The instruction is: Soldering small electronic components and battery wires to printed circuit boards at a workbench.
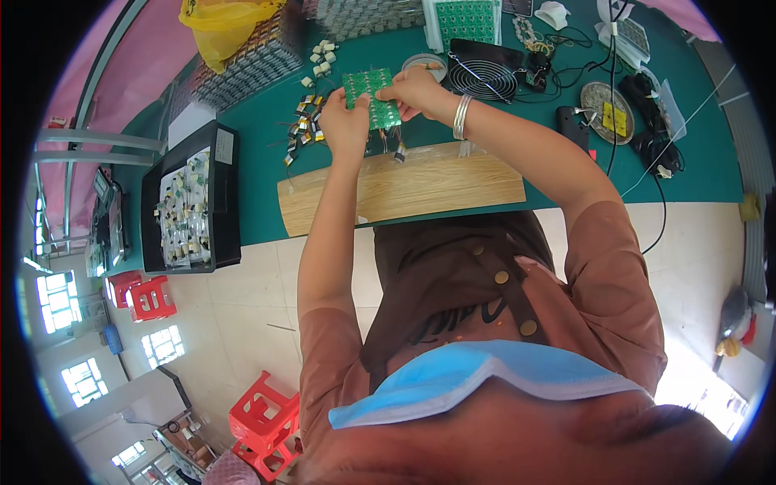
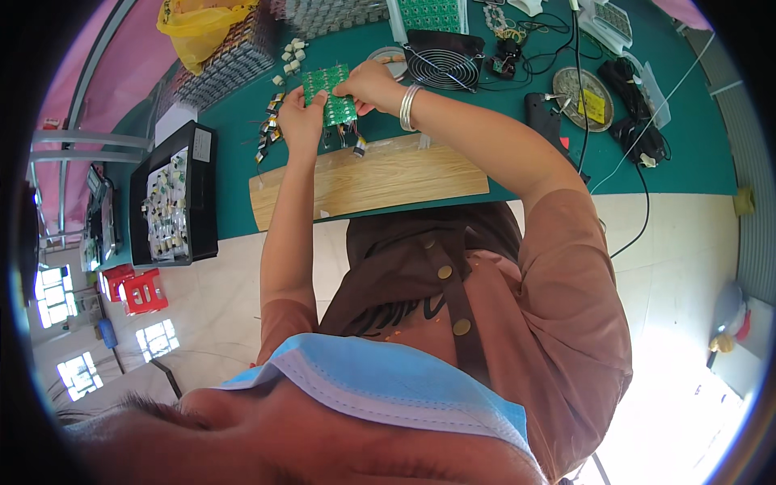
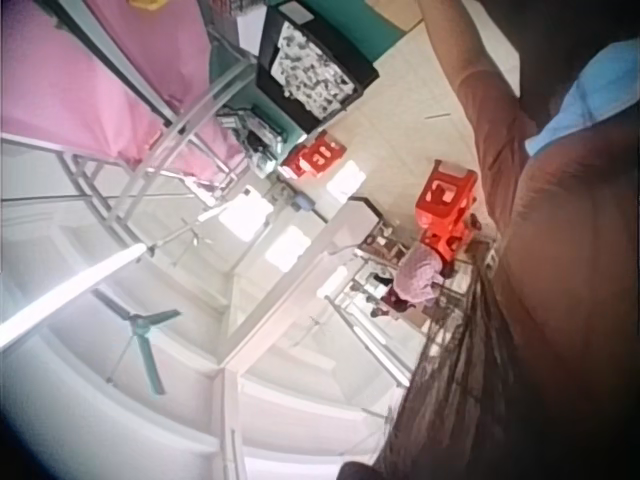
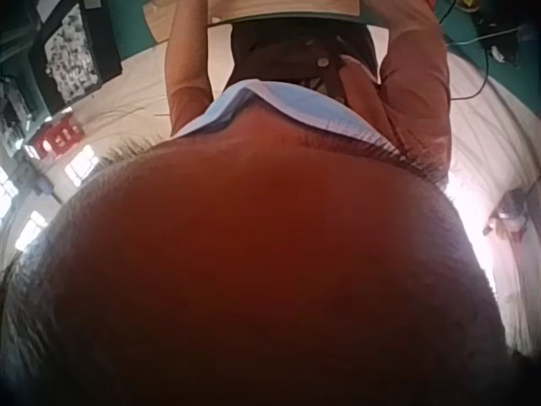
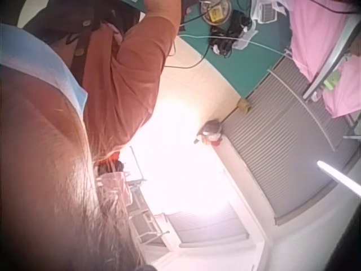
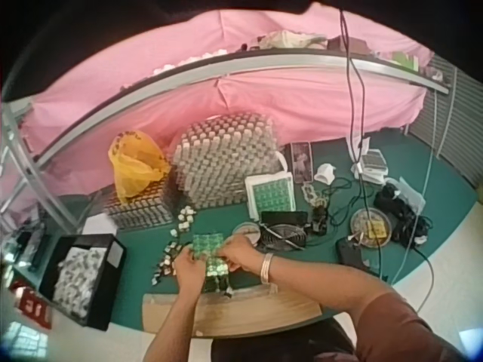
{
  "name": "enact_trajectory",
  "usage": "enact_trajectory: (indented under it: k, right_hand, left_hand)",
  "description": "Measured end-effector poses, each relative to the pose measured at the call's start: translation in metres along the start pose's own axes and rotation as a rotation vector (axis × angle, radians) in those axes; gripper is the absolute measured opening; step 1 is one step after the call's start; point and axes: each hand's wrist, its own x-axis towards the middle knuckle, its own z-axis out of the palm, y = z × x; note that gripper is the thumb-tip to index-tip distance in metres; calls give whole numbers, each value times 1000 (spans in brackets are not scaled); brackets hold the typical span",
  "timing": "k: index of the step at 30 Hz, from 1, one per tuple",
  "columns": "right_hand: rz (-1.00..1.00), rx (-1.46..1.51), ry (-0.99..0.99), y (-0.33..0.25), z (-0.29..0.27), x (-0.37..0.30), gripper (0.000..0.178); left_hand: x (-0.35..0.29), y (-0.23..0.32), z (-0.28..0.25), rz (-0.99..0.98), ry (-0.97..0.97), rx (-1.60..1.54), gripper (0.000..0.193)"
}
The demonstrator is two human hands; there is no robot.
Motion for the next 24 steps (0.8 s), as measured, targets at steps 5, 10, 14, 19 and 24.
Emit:
enact_trajectory:
  k: [5,10,14,19,24]
  right_hand:
    - [-47,-32,-8,0,-1,10,21]
    - [26,114,-190,4,-10,11,18]
    - [54,135,-212,0,-12,1,18]
    - [43,193,-192,-1,-12,2,17]
    - [46,176,-169,-4,-7,2,16]
  left_hand:
    - [1,-10,12,142,31,100,28]
    - [11,-23,2,-173,-141,-477,26]
    - [1,-7,-5,-356,-192,-671,28]
    - [3,-10,3,-257,-277,-704,40]
    - [11,-16,5,-184,-309,-678,52]
